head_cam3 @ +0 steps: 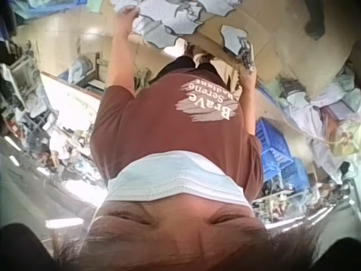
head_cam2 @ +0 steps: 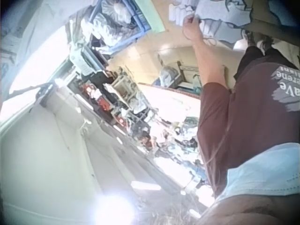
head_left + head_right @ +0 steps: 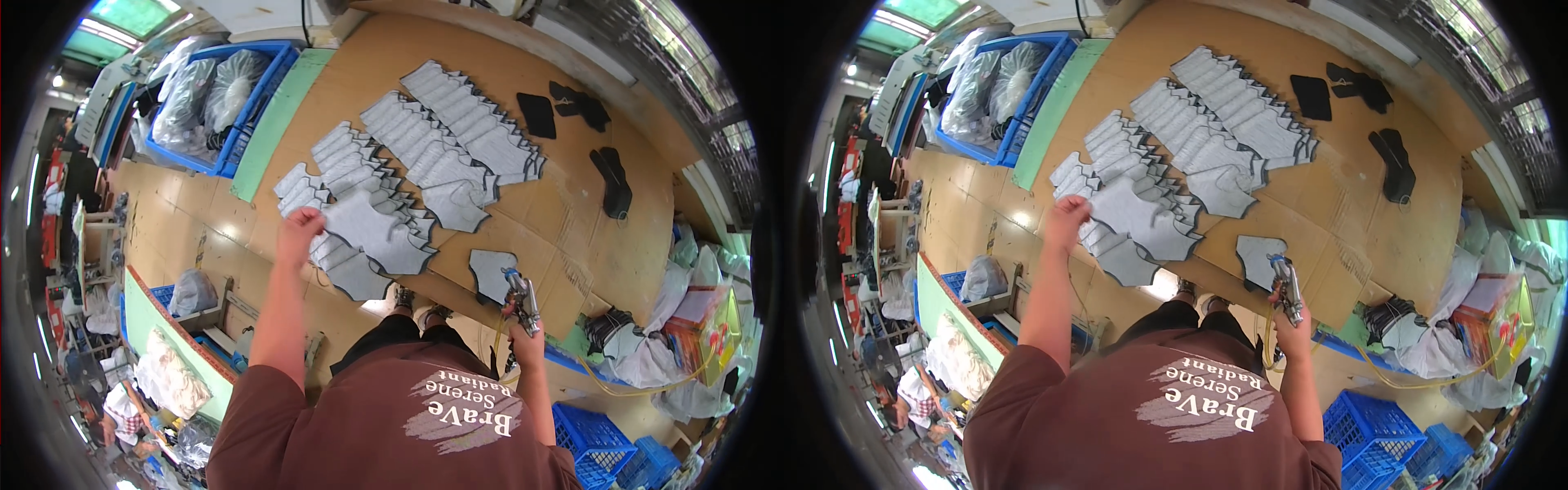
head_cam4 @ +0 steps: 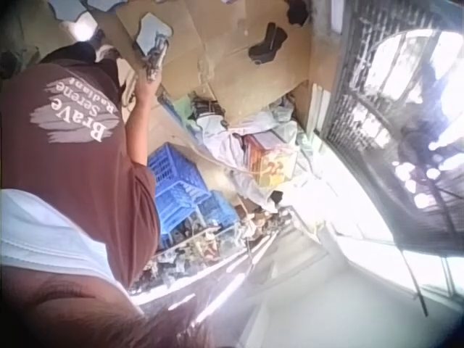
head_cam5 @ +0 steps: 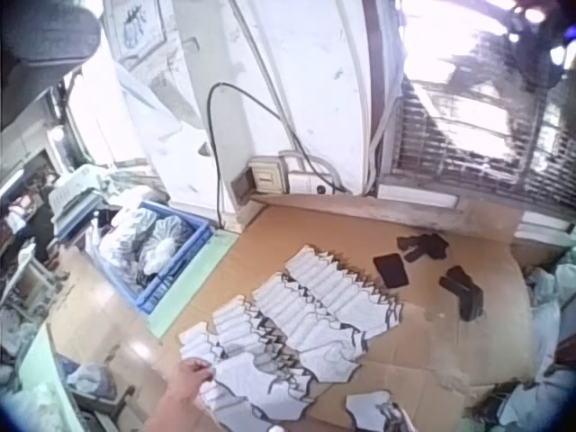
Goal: Applying adhesive to shoe upper components using a spray gun.
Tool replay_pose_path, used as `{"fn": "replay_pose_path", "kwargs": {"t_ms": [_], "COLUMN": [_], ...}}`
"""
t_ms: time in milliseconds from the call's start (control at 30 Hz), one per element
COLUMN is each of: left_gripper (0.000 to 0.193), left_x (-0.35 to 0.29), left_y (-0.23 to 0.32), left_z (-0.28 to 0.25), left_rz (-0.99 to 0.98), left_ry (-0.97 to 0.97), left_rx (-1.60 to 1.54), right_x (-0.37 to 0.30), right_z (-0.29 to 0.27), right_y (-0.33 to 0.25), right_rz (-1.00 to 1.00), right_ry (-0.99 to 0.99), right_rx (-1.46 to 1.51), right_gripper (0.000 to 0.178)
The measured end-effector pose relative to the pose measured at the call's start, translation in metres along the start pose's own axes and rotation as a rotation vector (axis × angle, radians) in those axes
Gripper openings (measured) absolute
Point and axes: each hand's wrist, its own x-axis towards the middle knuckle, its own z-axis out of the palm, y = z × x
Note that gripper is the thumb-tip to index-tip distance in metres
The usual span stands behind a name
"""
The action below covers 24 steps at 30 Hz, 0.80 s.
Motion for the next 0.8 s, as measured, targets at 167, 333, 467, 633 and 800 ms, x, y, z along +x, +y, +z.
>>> {"fn": "replay_pose_path", "kwargs": {"t_ms": [167, 333, 467, 633, 800], "left_gripper": [0.009, 0.014, 0.023, 0.027, 0.011], "left_x": [0.069, 0.105, 0.119, 0.121, 0.045], "left_y": [0.006, -0.018, -0.032, -0.034, 0.012], "left_z": [-0.07, -0.103, -0.108, -0.102, 0.032], "left_rz": [-0.007, -0.03, 0.049, 0.407, 0.404], "left_ry": [0.127, 0.209, 0.262, 0.485, 0.144], "left_rx": [-0.05, 0.211, 0.371, 0.996, 0.625], "right_x": [-0.003, -0.004, -0.009, -0.008, -0.005], "right_z": [0.004, 0.007, 0.015, 0.018, 0.03], "right_y": [-0.005, -0.001, -0.008, -0.004, -0.015], "right_rz": [0.034, 0.045, 0.055, 0.005, -0.007], "right_ry": [0.026, 0.015, 0.049, 0.044, 0.097], "right_rx": [-0.021, -0.061, -0.053, -0.147, -0.125], "right_gripper": [0.036, 0.036, 0.036, 0.024, 0.015]}}
